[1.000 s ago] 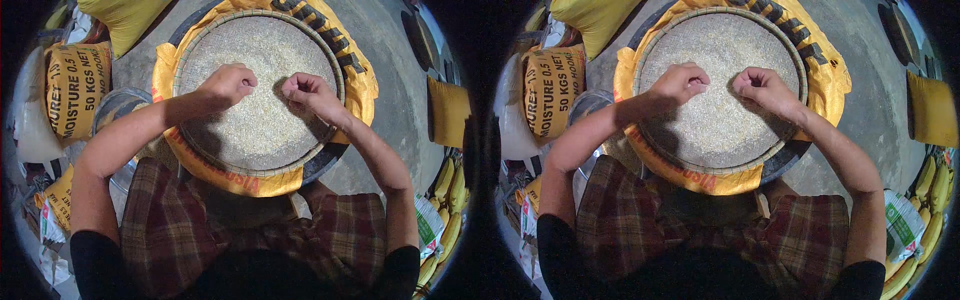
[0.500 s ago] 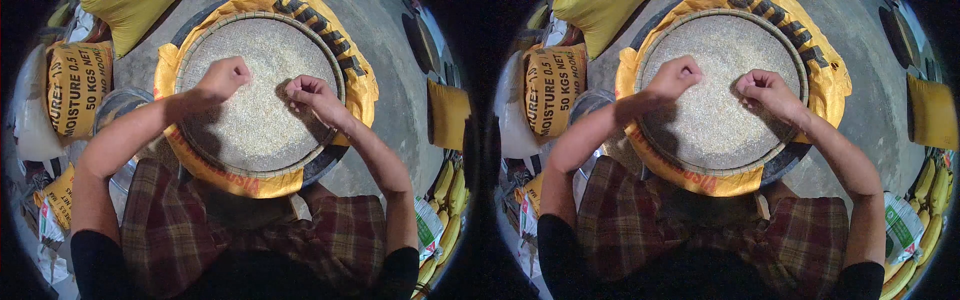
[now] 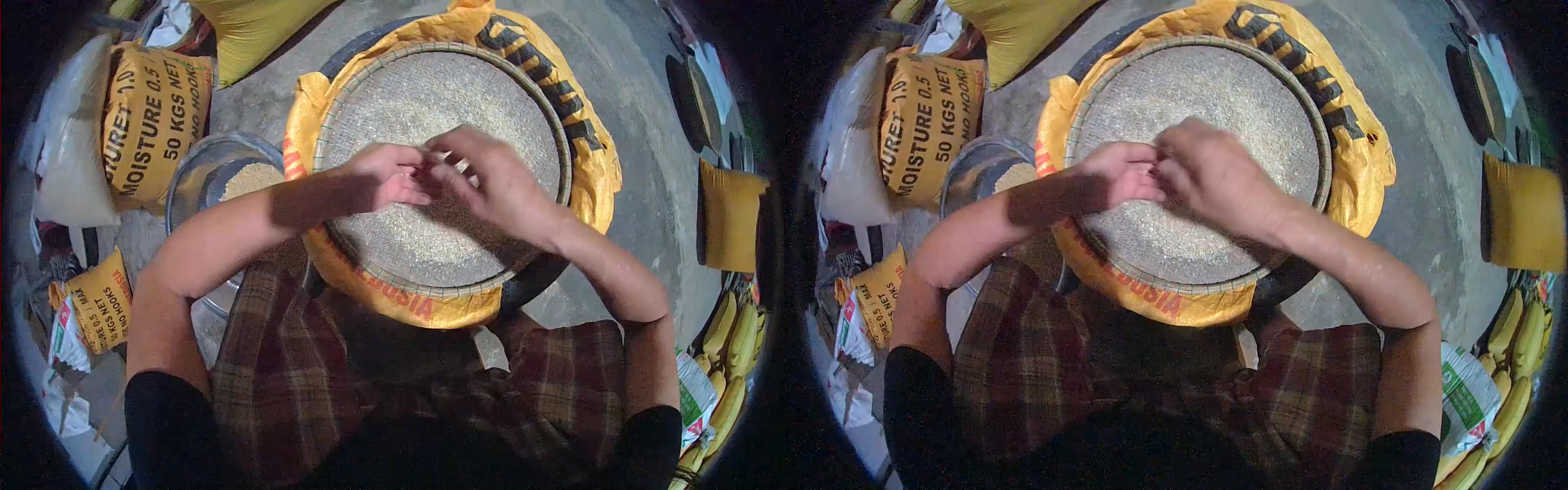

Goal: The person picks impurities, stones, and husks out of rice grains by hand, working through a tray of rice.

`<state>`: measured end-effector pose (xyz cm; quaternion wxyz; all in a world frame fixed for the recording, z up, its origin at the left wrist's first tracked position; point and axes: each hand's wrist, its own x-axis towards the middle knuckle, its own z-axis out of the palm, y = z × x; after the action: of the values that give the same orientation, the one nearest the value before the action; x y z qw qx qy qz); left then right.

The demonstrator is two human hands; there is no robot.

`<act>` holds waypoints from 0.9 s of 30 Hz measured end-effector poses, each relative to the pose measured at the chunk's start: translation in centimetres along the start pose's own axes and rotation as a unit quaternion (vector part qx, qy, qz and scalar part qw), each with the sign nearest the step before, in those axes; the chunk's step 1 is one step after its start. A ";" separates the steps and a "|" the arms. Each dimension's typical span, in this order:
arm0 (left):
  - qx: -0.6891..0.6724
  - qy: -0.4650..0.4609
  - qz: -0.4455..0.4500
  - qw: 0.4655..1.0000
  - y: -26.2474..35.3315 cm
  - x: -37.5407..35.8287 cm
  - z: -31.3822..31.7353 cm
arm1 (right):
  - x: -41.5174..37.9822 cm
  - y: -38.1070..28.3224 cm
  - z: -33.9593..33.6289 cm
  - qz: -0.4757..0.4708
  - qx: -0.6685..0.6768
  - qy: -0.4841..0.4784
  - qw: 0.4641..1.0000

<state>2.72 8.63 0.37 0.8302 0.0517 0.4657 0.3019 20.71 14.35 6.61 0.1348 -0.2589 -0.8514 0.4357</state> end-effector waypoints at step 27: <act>0.755 0.018 0.467 0.459 6.1 7.6 -0.5 | -2.0 12.8 -1.0 0.027 -0.205 0.243 0.948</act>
<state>2.44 17.65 -3.33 0.1926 0.8630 0.4328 0.1757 26.97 20.19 -3.22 0.2702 -0.4016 -0.8566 0.1789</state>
